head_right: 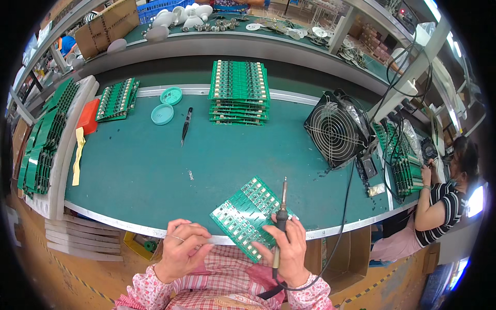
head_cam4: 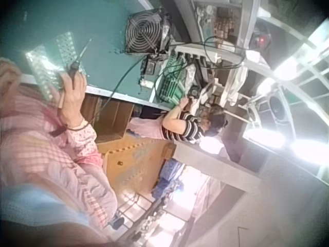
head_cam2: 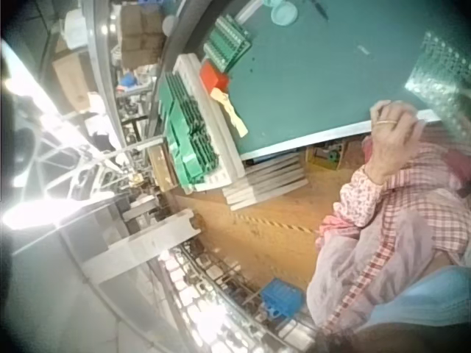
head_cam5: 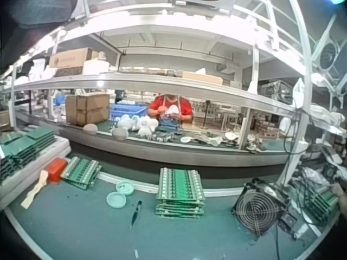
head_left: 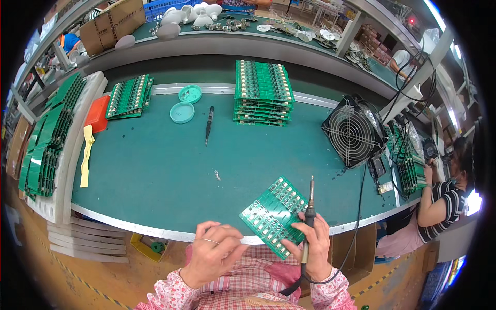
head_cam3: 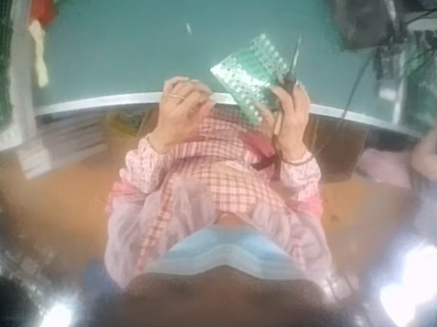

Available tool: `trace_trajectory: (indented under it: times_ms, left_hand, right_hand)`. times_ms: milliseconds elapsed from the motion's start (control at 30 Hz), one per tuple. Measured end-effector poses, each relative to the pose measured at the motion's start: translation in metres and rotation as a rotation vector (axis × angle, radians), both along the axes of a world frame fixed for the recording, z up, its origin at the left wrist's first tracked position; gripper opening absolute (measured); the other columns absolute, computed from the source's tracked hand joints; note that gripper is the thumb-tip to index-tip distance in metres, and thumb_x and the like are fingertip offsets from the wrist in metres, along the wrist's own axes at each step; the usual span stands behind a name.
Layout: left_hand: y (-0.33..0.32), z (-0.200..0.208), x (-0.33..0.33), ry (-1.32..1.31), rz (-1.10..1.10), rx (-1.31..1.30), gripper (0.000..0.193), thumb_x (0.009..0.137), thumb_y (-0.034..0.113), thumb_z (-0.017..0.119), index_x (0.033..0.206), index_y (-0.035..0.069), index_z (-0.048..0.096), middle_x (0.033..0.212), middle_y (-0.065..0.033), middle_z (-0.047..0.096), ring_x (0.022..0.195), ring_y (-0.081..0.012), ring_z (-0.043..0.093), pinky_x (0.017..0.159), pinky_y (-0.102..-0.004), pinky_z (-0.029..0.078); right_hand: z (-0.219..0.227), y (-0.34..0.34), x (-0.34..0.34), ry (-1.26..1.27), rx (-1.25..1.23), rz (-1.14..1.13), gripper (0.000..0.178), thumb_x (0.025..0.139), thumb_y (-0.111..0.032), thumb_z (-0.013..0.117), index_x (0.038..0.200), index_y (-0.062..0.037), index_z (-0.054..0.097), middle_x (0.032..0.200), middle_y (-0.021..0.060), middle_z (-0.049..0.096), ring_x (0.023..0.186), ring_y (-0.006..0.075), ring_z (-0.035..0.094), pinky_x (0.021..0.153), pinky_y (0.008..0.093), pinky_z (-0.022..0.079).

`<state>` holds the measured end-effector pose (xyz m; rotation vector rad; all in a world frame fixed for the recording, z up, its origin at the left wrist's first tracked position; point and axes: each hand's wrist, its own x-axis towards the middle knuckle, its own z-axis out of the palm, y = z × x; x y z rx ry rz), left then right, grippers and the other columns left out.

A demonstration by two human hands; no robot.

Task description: The person solders components onto a circuit board using a soldering iron and solder wire, turning the board to continue soldering different areas.

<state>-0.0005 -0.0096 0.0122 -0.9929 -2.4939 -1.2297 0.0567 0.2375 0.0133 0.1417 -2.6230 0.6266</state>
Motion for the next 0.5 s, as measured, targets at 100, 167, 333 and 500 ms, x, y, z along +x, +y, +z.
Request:
trace_trajectory:
  times_ms: [100,167,333,500]
  left_hand:
    - [0.002,-0.008,-0.002,0.002,0.06,0.034,0.013,0.077,0.006,0.074,0.08,0.009,0.062,0.094,-0.0003,0.069,0.09,-0.0186,0.066,0.088,-0.0397,0.043]
    - [0.007,-0.011,-0.004,0.016,0.082,0.046,0.012,0.077,0.004,0.073,0.08,0.008,0.062,0.095,-0.0005,0.07,0.091,-0.0193,0.066,0.087,-0.0396,0.043]
    - [0.012,-0.016,-0.005,0.064,0.087,0.035,0.012,0.076,0.001,0.069,0.081,0.006,0.06,0.101,-0.0026,0.07,0.096,-0.0221,0.067,0.087,-0.0404,0.045]
    - [0.015,-0.016,-0.006,0.067,0.076,0.026,0.01,0.076,0.002,0.068,0.08,0.005,0.059,0.102,-0.004,0.07,0.1,-0.0227,0.067,0.088,-0.0406,0.045]
  right_hand:
    - [0.003,0.015,-0.009,-0.03,-0.031,0.116,0.049,0.067,-0.022,0.087,0.109,-0.0092,0.065,0.112,0.0138,0.065,0.107,0.0324,0.062,0.103,0.0504,0.043]
    - [0.008,0.028,-0.02,-0.045,-0.033,0.179,0.05,0.067,-0.022,0.087,0.111,-0.0093,0.065,0.112,0.0139,0.065,0.106,0.0326,0.062,0.102,0.0497,0.043]
    - [0.019,0.044,-0.034,-0.06,-0.029,0.236,0.056,0.068,-0.024,0.087,0.116,-0.006,0.064,0.11,0.0144,0.066,0.102,0.0335,0.063,0.098,0.048,0.046]
    - [0.02,0.021,-0.012,0.155,-0.147,0.154,0.036,0.076,0.003,0.075,0.11,-0.0049,0.067,0.072,0.0042,0.068,0.061,0.0186,0.063,0.056,0.0284,0.049]
